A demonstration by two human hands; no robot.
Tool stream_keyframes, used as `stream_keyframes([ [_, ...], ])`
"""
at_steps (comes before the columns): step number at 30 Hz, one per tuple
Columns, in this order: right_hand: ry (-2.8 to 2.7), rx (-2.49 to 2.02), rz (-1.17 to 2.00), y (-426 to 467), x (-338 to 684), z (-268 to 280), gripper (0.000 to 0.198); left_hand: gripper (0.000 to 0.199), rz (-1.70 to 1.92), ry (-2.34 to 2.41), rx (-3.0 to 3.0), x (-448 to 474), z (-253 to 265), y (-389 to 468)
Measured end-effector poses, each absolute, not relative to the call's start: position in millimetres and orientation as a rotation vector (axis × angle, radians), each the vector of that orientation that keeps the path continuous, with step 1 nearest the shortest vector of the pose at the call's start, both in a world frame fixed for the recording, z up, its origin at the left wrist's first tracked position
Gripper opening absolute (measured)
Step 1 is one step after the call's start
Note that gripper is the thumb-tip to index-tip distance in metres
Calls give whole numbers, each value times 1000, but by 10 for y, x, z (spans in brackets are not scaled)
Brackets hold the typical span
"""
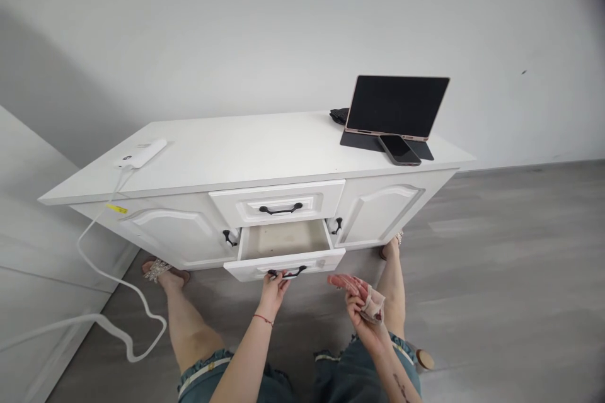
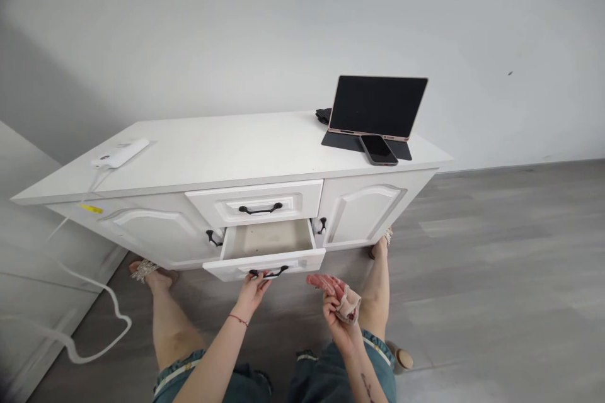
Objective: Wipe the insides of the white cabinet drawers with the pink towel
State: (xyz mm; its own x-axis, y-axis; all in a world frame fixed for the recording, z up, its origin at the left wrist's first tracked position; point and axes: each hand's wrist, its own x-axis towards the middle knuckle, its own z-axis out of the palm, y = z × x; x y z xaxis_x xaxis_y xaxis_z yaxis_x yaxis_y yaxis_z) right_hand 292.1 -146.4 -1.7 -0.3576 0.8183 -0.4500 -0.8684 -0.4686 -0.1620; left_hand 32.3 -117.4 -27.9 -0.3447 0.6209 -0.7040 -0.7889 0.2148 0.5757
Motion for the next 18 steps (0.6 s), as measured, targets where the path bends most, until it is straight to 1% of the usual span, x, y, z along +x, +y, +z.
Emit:
stream_keyframes([
  [5,300,-573,2047,-1655,2684,-102,29,28,1431,1273,-168,227,-262,-871],
  [13,299,-593,2150,-1865,2455,-245,14,30,1428,1292,-188,124,-214,-492],
  [16,402,-619,2178,-1968,2378,-365,14,31,1439,1303,-196,101,-210,-347],
  [18,450,-636,2197,-2064,2316,-427,19,31,1442,1311,-197,85,-211,-254],
])
